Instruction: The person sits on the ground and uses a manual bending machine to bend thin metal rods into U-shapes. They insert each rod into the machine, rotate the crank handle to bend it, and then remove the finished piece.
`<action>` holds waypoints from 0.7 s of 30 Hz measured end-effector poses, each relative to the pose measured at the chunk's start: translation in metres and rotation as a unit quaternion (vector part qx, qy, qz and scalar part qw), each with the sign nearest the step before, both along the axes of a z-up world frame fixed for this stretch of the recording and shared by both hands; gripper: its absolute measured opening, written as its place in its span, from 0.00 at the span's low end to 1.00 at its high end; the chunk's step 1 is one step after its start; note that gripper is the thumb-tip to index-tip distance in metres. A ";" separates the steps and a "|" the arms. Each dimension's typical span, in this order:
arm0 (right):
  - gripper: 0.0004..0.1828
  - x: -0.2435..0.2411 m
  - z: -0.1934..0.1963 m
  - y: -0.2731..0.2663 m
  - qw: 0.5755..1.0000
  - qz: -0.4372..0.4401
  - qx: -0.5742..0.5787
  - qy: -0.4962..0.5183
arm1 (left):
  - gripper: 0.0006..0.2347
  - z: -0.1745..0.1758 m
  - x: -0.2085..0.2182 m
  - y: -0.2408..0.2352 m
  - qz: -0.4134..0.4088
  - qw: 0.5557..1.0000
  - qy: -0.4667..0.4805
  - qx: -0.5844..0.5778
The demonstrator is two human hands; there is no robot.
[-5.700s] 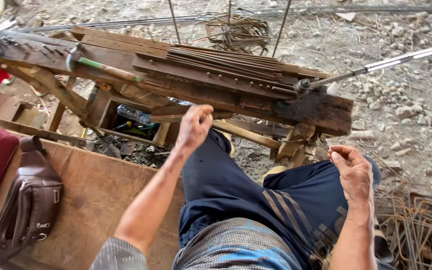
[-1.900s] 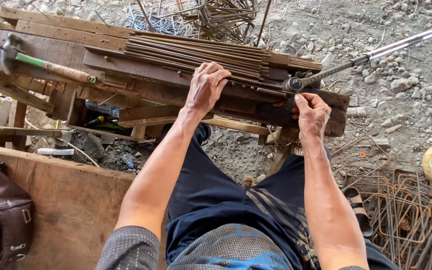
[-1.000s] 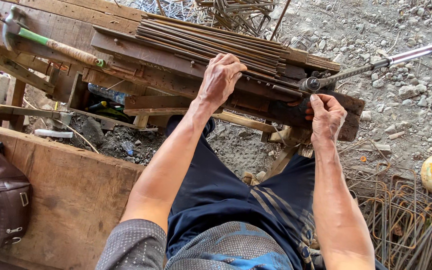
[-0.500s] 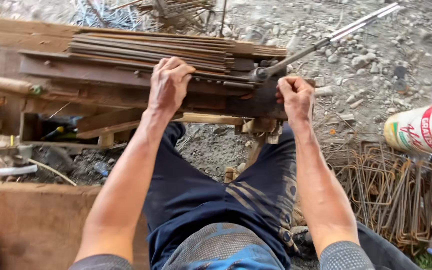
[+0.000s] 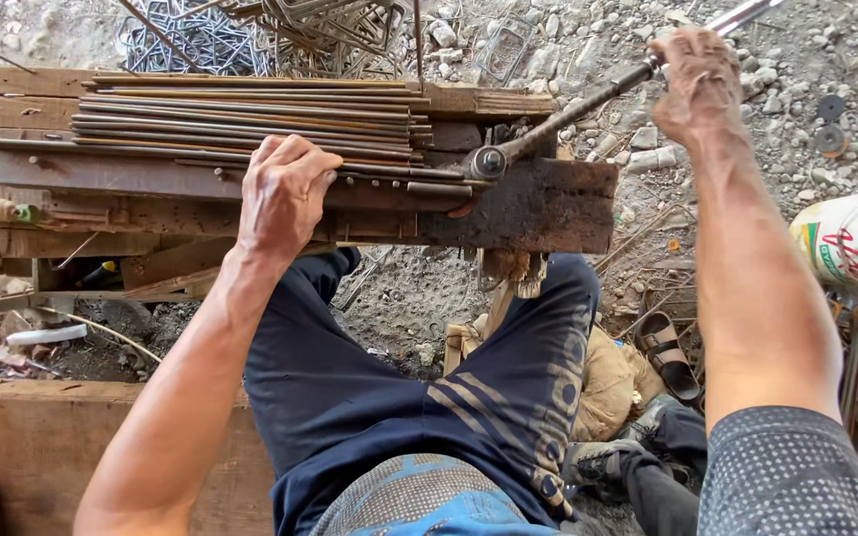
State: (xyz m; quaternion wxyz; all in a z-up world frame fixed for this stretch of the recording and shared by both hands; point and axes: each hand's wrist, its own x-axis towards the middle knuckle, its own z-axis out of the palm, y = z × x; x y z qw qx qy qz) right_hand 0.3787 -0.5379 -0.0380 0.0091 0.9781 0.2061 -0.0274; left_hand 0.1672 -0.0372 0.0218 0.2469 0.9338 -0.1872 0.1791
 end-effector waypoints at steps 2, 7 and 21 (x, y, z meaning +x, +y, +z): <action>0.33 0.024 -0.019 -0.022 1.000 0.010 -0.018 -0.006 | 0.05 0.004 0.000 -0.002 0.005 1.000 0.007 -0.003; 0.17 0.063 -0.035 -0.040 0.975 -0.007 -0.220 -0.023 | 0.03 0.011 0.002 -0.005 0.021 0.999 0.030 -0.007; 0.17 0.034 -0.006 -0.046 0.975 -0.040 -0.195 0.094 | 0.06 0.008 0.002 -0.003 0.023 0.999 0.044 -0.003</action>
